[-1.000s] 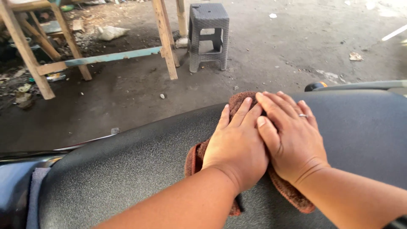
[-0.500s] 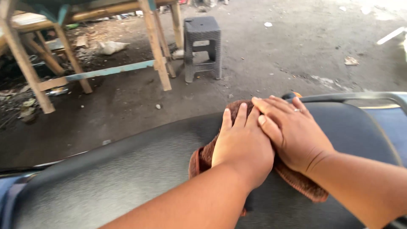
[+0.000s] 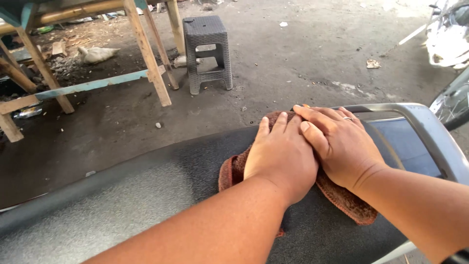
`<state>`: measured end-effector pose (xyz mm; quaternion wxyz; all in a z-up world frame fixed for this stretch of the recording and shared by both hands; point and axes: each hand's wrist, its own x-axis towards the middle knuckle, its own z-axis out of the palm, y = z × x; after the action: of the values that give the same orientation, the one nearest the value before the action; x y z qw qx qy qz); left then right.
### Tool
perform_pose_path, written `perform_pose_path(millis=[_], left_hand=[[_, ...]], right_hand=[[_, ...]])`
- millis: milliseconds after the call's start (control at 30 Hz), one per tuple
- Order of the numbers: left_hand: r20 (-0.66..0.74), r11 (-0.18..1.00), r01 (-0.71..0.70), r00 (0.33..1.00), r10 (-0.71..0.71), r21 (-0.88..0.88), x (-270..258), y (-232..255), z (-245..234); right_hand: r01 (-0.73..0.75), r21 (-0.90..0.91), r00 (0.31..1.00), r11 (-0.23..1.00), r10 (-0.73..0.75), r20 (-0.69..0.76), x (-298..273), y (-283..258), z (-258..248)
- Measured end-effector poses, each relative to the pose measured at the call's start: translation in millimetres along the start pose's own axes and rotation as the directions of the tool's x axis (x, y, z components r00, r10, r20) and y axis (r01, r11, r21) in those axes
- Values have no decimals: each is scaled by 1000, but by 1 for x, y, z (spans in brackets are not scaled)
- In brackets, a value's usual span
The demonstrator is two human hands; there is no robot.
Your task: Wiping down the seat of a motorcycle with a brown cloth.
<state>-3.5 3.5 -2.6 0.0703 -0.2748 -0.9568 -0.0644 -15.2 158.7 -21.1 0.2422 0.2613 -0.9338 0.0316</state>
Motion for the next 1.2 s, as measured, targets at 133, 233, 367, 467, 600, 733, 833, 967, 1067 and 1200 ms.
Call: perform_pose_path(millis=[133, 233, 367, 467, 600, 733, 833, 967, 1067, 1200], left_hand=[[-42, 999, -28, 999, 30, 37, -5, -4, 8], [12, 998, -50, 999, 50, 48, -25, -9, 2], [-27, 999, -41, 999, 42, 32, -59, -26, 5], [-35, 1000, -25, 999, 24, -2, -85, -40, 2], [5, 999, -25, 1000, 25, 45, -121, -55, -3], [-95, 998, -45, 994, 48, 33, -152, -73, 9], [-106, 989, -47, 994, 32, -139, -176, -92, 11], [183, 997, -63, 981, 70, -43, -182, -96, -31], [82, 990, -118, 989, 125, -77, -159, -94, -35], [219, 870, 230, 965, -145, -436, -110, -80, -62]], right_hand=[[-58, 3, 998, 998, 58, 30, -3, -8, 0], [-194, 162, 981, 968, 195, 9, -7, -31, 1], [-246, 203, 969, 948, 245, 29, -7, -71, 2], [-261, 213, 965, 941, 259, 41, -6, -102, 4], [-243, 226, 969, 943, 248, 8, -11, -140, 12], [-273, 142, 960, 952, 280, -30, -10, -186, 9], [-371, 185, 926, 910, 377, 0, -5, -221, 3], [-441, 230, 897, 868, 431, 92, 1, -229, -7], [-319, 345, 945, 883, 326, 40, 11, -208, -14], [-461, 499, 838, 734, 545, -28, 44, -172, -35]])
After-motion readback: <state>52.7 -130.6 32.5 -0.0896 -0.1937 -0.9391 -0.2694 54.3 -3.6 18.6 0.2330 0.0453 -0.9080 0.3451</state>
